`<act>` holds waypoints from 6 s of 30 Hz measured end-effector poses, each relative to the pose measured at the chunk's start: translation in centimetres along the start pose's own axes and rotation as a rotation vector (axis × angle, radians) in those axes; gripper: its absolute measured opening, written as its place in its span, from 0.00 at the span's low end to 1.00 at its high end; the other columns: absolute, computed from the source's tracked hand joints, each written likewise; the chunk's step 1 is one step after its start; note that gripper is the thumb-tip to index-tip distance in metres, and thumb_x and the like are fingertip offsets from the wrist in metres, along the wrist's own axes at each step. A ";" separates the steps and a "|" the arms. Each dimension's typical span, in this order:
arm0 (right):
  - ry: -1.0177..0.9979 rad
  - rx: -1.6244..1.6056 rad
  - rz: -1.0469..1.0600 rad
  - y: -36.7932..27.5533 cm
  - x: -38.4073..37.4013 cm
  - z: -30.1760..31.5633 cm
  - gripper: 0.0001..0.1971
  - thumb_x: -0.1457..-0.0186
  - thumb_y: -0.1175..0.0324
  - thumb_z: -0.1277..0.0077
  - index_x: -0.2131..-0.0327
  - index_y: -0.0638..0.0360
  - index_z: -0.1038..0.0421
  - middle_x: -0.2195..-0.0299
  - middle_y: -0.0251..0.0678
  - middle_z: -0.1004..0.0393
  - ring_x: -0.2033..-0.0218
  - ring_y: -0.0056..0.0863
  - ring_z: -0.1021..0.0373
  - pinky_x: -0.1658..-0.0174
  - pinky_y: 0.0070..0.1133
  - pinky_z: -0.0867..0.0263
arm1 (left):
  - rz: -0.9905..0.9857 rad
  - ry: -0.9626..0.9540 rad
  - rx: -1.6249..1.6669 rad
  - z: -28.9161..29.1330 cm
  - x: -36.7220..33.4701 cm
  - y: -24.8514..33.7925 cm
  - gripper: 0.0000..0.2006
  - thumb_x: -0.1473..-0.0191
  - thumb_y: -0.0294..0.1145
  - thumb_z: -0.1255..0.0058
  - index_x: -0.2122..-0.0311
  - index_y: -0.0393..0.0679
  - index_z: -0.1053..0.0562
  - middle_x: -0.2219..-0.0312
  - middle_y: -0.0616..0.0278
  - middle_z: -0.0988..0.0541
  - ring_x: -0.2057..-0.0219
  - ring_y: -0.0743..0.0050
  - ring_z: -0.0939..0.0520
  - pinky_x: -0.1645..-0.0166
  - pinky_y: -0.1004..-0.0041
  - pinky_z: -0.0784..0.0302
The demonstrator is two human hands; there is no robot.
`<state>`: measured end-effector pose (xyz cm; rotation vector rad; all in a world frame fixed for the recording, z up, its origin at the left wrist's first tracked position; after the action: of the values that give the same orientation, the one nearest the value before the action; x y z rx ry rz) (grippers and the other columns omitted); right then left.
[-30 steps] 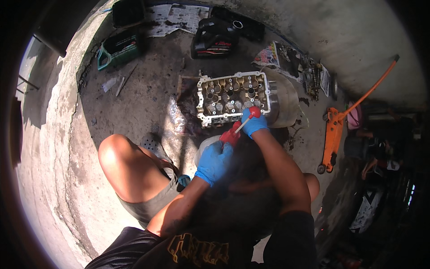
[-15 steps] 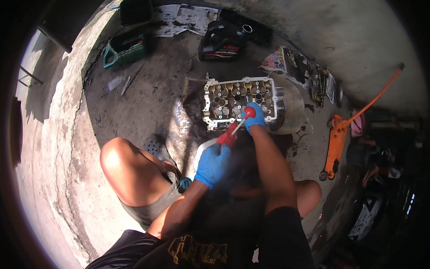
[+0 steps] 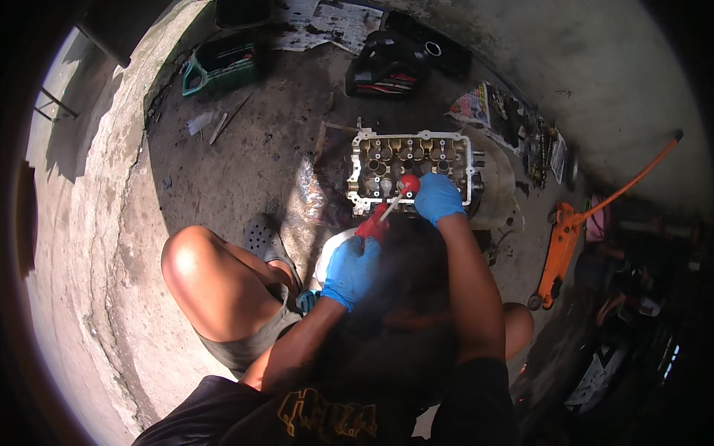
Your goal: The person cleans a disassembled engine cylinder head using a spray bottle and a toothbrush. They repeatedly spray cleaner into the valve seats and scrub the surfaces while sitting on the floor.
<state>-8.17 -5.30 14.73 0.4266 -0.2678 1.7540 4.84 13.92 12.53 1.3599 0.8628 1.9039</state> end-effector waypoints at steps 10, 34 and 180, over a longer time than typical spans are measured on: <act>0.166 0.004 0.072 -0.7 -6.4 -9.4 0.07 0.50 0.66 0.52 0.71 0.54 0.25 0.65 0.47 0.23 0.60 0.50 0.28 0.58 0.37 0.31 | 0.007 0.042 0.211 -1.9 -1.7 -4.1 0.23 0.43 0.49 0.60 0.70 0.35 0.25 0.75 0.37 0.23 0.69 0.35 0.21 0.63 0.48 0.27; -0.188 0.347 0.315 -5.9 -0.3 -6.9 0.11 0.52 0.60 0.44 0.67 0.53 0.20 0.66 0.45 0.23 0.62 0.45 0.26 0.56 0.35 0.30 | 0.156 0.044 0.357 -0.4 1.0 -2.9 0.21 0.40 0.45 0.62 0.65 0.34 0.27 0.74 0.36 0.23 0.68 0.35 0.21 0.65 0.51 0.28; -0.155 0.265 0.268 1.5 -1.6 -2.0 0.13 0.58 0.70 0.40 0.65 0.46 0.19 0.65 0.41 0.22 0.63 0.44 0.26 0.57 0.31 0.29 | -0.046 -0.182 0.039 1.9 0.8 0.6 0.23 0.44 0.48 0.58 0.67 0.35 0.23 0.76 0.38 0.22 0.68 0.39 0.19 0.62 0.54 0.26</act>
<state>-9.58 -6.28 12.35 0.7484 -0.2095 2.0314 6.42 14.43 13.93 1.4975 0.8364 1.7069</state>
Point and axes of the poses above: each hand's wrist, its own x-axis away from the middle knuckle, its own z-axis out of the back of the hand, y = z × x, the point moved 8 cm from there along -x, towards the middle knuckle
